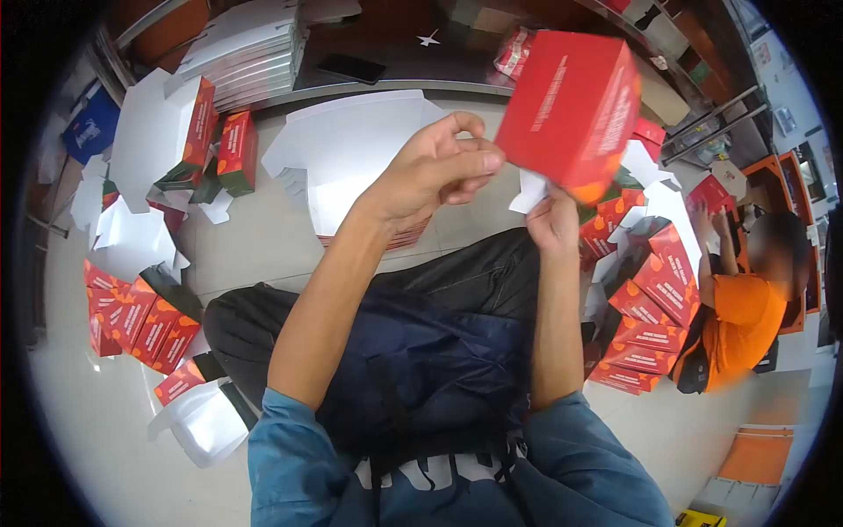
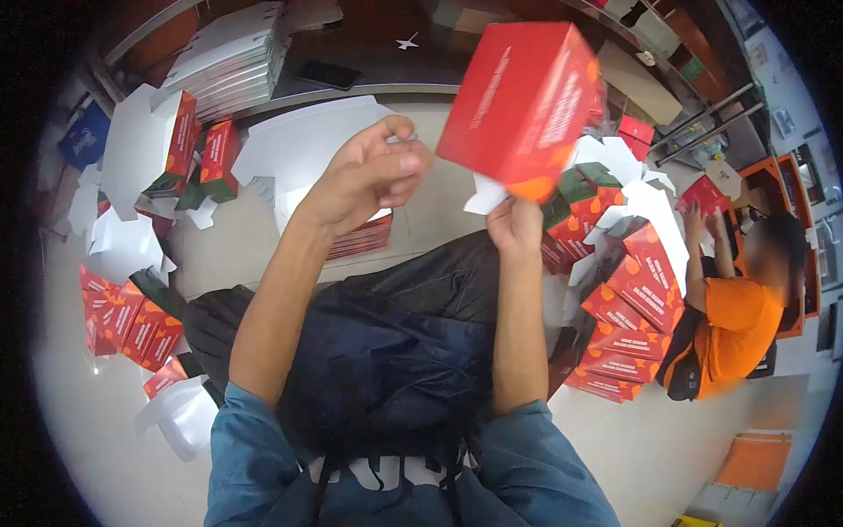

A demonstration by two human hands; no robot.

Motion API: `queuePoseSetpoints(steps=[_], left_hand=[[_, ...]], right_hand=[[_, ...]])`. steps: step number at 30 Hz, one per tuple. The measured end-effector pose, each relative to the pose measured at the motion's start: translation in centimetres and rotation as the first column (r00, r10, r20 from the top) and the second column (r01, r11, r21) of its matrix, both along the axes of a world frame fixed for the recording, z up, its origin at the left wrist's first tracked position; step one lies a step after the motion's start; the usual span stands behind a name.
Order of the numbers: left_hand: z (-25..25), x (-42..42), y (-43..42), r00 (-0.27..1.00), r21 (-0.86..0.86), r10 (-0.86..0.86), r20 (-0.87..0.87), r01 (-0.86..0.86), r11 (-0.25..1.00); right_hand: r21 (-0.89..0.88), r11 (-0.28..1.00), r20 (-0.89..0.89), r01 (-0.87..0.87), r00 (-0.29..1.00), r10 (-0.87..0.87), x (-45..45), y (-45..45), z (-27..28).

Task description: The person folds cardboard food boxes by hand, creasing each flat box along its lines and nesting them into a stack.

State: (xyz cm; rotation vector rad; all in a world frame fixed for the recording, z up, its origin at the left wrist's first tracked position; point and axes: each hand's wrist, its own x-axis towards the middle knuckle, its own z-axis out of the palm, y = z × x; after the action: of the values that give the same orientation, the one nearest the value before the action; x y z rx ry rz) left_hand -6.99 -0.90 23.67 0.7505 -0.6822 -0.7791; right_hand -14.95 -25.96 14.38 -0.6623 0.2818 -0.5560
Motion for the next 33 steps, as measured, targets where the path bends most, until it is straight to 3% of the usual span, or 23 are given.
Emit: queuePoseSetpoints(steps=[3, 5, 7, 9, 10, 13, 18, 20, 22, 25, 29, 33], left_hand=[[-2.2, 0.5, 2.6, 0.996, 0.087, 0.092, 0.010, -0.092, 0.992], [-3.6, 1.1, 5.3, 0.974, 0.172, 0.214, 0.068, -0.223, 0.960], [-4.8, 1.7, 8.7, 0.922, 0.276, 0.359, 0.144, -0.386, 0.880], [-6.5, 3.0, 11.6, 0.836, 0.318, 0.502, 0.221, -0.548, 0.773], [-7.1, 3.5, 12.7, 0.783, 0.331, 0.564, 0.260, -0.622, 0.710], [-8.7, 4.4, 15.2, 0.689, 0.289, 0.717, 0.102, -0.711, 0.642], [-9.0, 4.6, 18.0, 0.698, 0.171, 0.715, -0.043, -0.700, 0.694], [-8.6, 4.3, 17.7, 0.745, 0.155, 0.666, -0.049, -0.653, 0.741], [-8.5, 4.1, 17.2, 0.766, 0.214, 0.640, 0.064, -0.637, 0.740], [-8.5, 3.5, 15.9, 0.744, 0.297, 0.635, 0.208, -0.667, 0.683], [-9.7, 3.5, 15.5, 0.715, 0.277, 0.642, 0.275, -0.699, 0.659], [-10.4, 3.7, 15.1, 0.719, 0.204, 0.688, 0.095, -0.691, 0.694]], right_hand=[[-0.078, 0.997, 0.011, -0.020, 1.000, 0.021, -0.4, -0.6, 0.6], [-0.282, 0.952, -0.004, 0.117, 0.992, -0.123, -0.6, -1.1, 1.9], [-0.471, 0.819, 0.119, 0.326, 0.944, -0.307, -0.4, -0.9, 4.1], [-0.589, 0.690, 0.212, 0.420, 0.905, -0.370, 0.1, 1.1, 7.4], [-0.690, 0.598, 0.167, 0.408, 0.894, -0.416, 0.3, 1.7, 8.4], [-0.817, 0.354, 0.308, 0.455, 0.864, -0.399, 2.3, 4.7, 11.0], [-0.846, 0.084, 0.501, 0.526, 0.839, -0.213, 5.5, 8.3, 12.3], [-0.863, 0.079, 0.494, 0.499, 0.867, -0.069, 6.9, 9.3, 11.2], [-0.857, 0.051, 0.515, 0.512, 0.854, 0.069, 8.5, 10.4, 10.0], [-0.885, -0.134, 0.461, 0.446, 0.880, -0.115, 9.4, 12.1, 9.6], [-0.945, -0.003, 0.318, 0.326, 0.921, -0.225, 9.7, 13.7, 9.6], [-0.953, -0.002, 0.296, 0.304, 0.927, -0.229, 10.5, 14.4, 7.4]])
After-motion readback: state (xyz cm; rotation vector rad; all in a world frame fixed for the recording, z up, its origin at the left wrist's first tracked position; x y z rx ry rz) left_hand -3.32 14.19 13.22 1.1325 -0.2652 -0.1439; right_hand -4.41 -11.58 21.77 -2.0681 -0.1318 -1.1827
